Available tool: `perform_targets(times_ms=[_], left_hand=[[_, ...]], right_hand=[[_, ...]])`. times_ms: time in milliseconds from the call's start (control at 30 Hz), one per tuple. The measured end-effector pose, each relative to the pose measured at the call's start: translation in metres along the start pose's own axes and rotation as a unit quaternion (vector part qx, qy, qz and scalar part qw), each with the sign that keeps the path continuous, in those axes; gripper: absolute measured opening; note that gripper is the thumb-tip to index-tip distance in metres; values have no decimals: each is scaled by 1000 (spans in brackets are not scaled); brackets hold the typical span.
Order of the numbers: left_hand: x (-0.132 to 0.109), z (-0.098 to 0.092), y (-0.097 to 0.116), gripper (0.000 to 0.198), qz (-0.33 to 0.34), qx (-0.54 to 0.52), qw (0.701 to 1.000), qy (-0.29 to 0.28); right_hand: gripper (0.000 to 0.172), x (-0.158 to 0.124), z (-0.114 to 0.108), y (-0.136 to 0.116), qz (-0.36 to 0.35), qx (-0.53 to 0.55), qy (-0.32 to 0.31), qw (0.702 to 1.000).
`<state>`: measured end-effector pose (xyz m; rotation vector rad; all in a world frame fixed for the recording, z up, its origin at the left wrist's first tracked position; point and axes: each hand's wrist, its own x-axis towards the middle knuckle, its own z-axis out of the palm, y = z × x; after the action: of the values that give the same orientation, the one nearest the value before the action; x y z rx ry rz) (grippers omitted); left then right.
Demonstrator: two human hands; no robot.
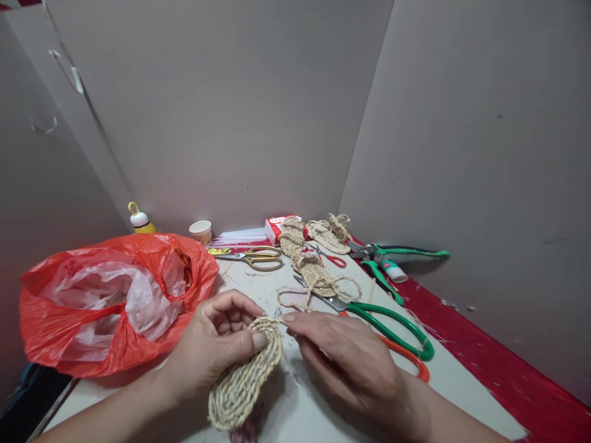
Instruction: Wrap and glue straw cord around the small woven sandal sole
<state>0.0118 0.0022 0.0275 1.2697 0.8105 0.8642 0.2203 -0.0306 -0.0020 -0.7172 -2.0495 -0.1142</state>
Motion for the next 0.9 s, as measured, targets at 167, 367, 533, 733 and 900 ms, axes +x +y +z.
perform_targets(times_ms=[167, 367, 533, 733, 900], left_hand=[[-2, -1, -3, 20, 35, 38, 998, 33], [-3, 0, -5, 17, 74, 59, 993, 68], [-3, 2, -7, 16, 92, 37, 992, 73], [-2, 0, -10, 15, 112, 66, 987, 92], [15, -14, -14, 16, 125, 91, 978, 143]], right_hand=[[37, -2, 9, -11, 85, 14, 60, 994], [32, 1, 14, -22, 120, 19, 97, 988], [31, 0, 19, -26, 147, 45, 114, 981], [32, 0, 17, -14, 183, 23, 99, 978], [11, 6, -4, -20, 184, -11, -21, 983]])
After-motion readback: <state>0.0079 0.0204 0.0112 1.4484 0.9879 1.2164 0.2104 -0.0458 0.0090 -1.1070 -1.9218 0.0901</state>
